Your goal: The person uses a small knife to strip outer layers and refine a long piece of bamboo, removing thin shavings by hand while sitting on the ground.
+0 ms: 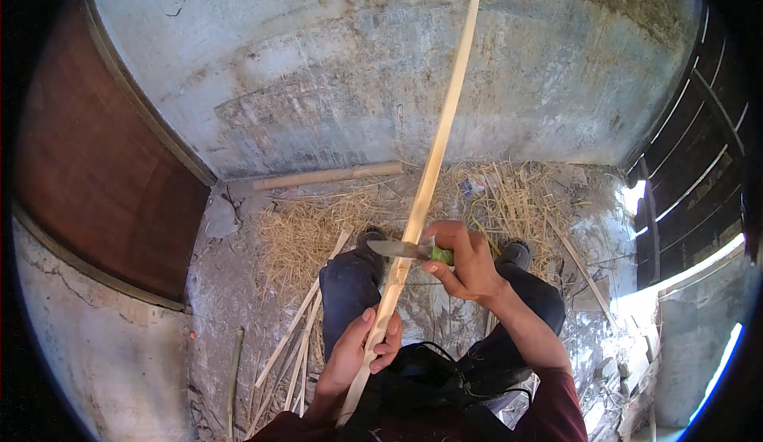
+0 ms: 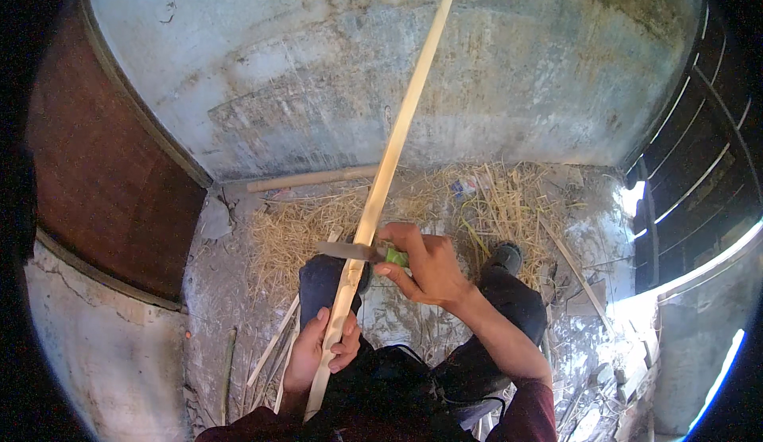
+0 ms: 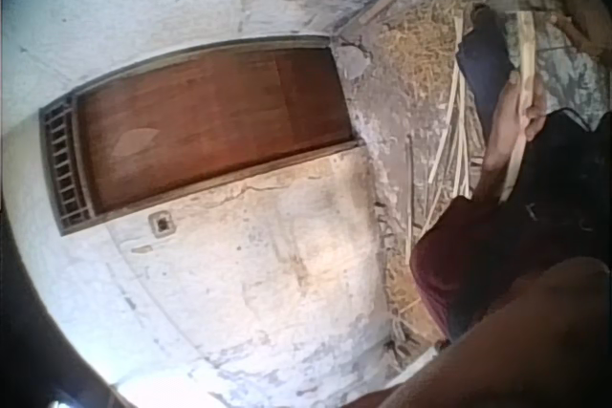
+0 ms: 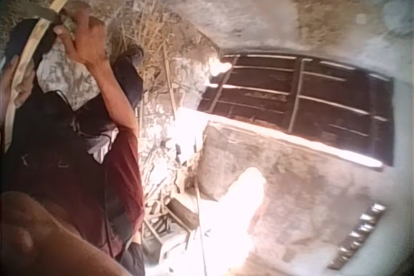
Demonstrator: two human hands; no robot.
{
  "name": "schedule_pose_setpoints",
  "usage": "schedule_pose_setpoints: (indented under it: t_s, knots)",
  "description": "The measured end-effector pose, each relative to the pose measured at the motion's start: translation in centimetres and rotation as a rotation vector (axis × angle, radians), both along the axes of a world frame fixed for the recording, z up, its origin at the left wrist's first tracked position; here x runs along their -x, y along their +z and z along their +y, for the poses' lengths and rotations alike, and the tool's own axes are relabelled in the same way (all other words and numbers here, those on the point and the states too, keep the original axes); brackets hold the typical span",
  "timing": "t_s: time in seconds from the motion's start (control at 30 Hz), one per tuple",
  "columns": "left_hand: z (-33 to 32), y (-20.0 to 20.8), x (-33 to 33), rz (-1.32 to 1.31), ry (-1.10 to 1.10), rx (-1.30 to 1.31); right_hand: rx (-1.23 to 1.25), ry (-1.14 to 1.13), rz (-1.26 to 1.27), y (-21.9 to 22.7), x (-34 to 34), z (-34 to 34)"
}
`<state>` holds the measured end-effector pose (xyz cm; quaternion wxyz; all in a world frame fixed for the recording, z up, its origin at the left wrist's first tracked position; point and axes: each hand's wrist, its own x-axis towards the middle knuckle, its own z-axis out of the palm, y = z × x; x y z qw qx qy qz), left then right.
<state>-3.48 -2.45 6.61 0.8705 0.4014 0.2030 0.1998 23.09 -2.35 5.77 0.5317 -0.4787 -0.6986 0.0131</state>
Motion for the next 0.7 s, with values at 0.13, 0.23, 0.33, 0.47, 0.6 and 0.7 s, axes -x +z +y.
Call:
schedule_pose_setpoints:
  t_s: [0.13,0.23,0.33,0.47,0.6,0.7]
  knots:
    - [0.1,0.2,-0.1,-0.038,0.01,0.005,-0.009,-0.06,0.018,-0.4,-0.5,0.0]
    - [0.1,0.5,0.1,-0.063,0.015,-0.007,0.063,-0.06,0.024,-0.3,-1.1,-0.5]
    - [0.2,0.8,0.3,-0.053,0.031,-0.021,0.012,-0.038,-0.04,0.0,-1.5,-0.6]
    - [0.3,1.1,0.8,-0.056,0.074,-0.013,-0.024,-0.066,-0.119,1.3,-1.9,-1.0]
    - [0.6,0.8,1.1,-0.104,0.089,0.019,-0.073,-0.037,-0.155,1.2,-2.7,-0.9]
    - [0.8,0.8,1.4,-0.098,0.1,0.007,-0.005,-0.02,-0.228,1.9,-2.5,-1.5]
